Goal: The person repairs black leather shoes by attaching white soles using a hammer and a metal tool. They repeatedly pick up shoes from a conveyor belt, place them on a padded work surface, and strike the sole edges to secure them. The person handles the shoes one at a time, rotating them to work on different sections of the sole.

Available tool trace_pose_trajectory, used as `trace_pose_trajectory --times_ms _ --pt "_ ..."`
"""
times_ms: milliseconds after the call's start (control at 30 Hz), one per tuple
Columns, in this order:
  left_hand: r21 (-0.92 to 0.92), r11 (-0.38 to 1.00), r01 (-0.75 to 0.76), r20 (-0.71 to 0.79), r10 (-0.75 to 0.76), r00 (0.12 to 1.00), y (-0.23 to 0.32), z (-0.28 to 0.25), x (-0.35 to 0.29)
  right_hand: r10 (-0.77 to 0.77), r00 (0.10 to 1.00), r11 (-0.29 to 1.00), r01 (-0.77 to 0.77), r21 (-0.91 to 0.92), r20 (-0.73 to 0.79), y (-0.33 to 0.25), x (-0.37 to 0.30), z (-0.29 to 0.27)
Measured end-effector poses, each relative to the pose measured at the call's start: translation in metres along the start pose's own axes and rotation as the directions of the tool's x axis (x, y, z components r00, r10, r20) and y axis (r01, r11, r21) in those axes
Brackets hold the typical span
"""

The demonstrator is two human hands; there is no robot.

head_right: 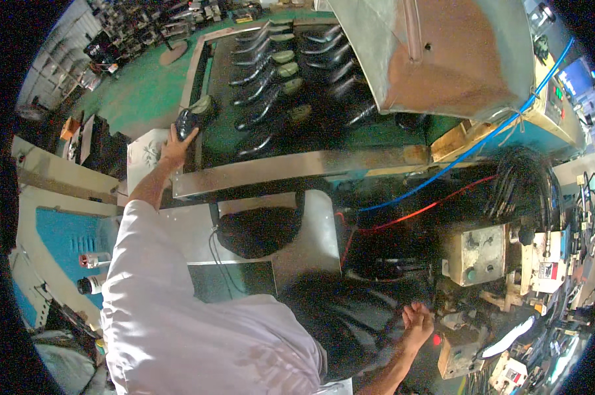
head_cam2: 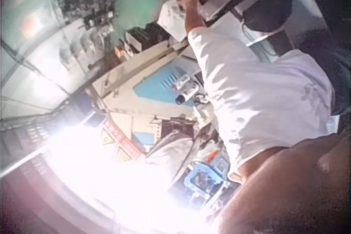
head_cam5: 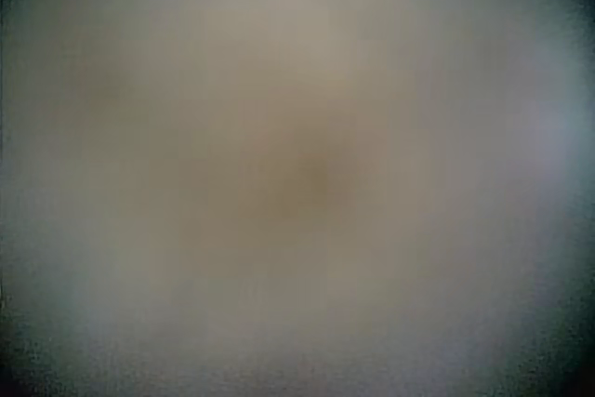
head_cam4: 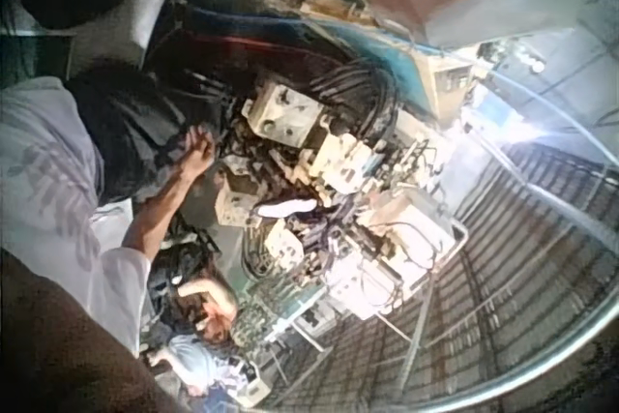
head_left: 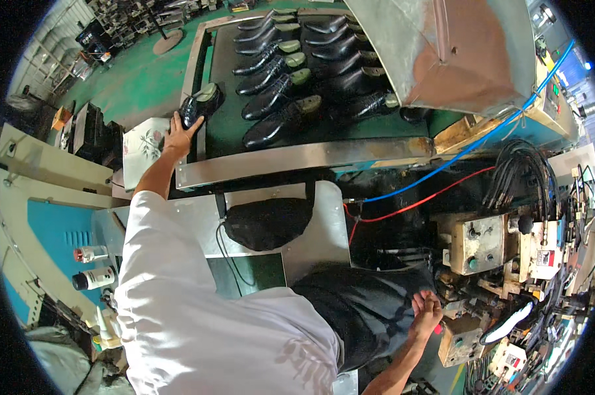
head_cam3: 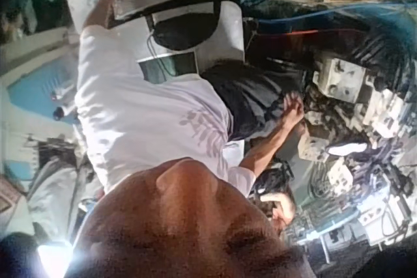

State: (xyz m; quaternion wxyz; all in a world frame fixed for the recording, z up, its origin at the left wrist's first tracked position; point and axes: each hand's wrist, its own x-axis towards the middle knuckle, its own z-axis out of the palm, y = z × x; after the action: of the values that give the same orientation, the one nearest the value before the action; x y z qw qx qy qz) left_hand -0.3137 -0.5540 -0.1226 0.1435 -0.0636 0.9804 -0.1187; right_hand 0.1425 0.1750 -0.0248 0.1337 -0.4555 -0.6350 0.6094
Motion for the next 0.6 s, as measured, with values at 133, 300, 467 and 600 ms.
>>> trace_pose_trajectory --times_ms 133,300,467,600 --pt "-0.143 0.986 -0.089 -0.281 0.045 0.959 -0.047 0.037 0.053 0.014 1.000 1.000 -0.014 -0.011 0.015 -0.001 0.005 0.006" --pt "0.217 0.838 -0.501 -0.088 0.528 0.845 -0.092 -0.020 0.164 -0.048 0.998 0.984 0.040 0.173 0.045 0.021 0.000 0.005" --pt "-0.413 0.775 -0.479 0.285 0.609 0.740 0.164 -0.050 0.137 -0.002 0.954 0.986 0.053 0.160 -0.300 0.051 -0.087 -0.070" --pt "-0.429 0.350 -0.833 0.240 0.933 0.268 0.414 -0.102 -0.080 -0.038 0.667 0.969 -0.156 -0.190 -0.744 0.185 -0.233 -0.150"
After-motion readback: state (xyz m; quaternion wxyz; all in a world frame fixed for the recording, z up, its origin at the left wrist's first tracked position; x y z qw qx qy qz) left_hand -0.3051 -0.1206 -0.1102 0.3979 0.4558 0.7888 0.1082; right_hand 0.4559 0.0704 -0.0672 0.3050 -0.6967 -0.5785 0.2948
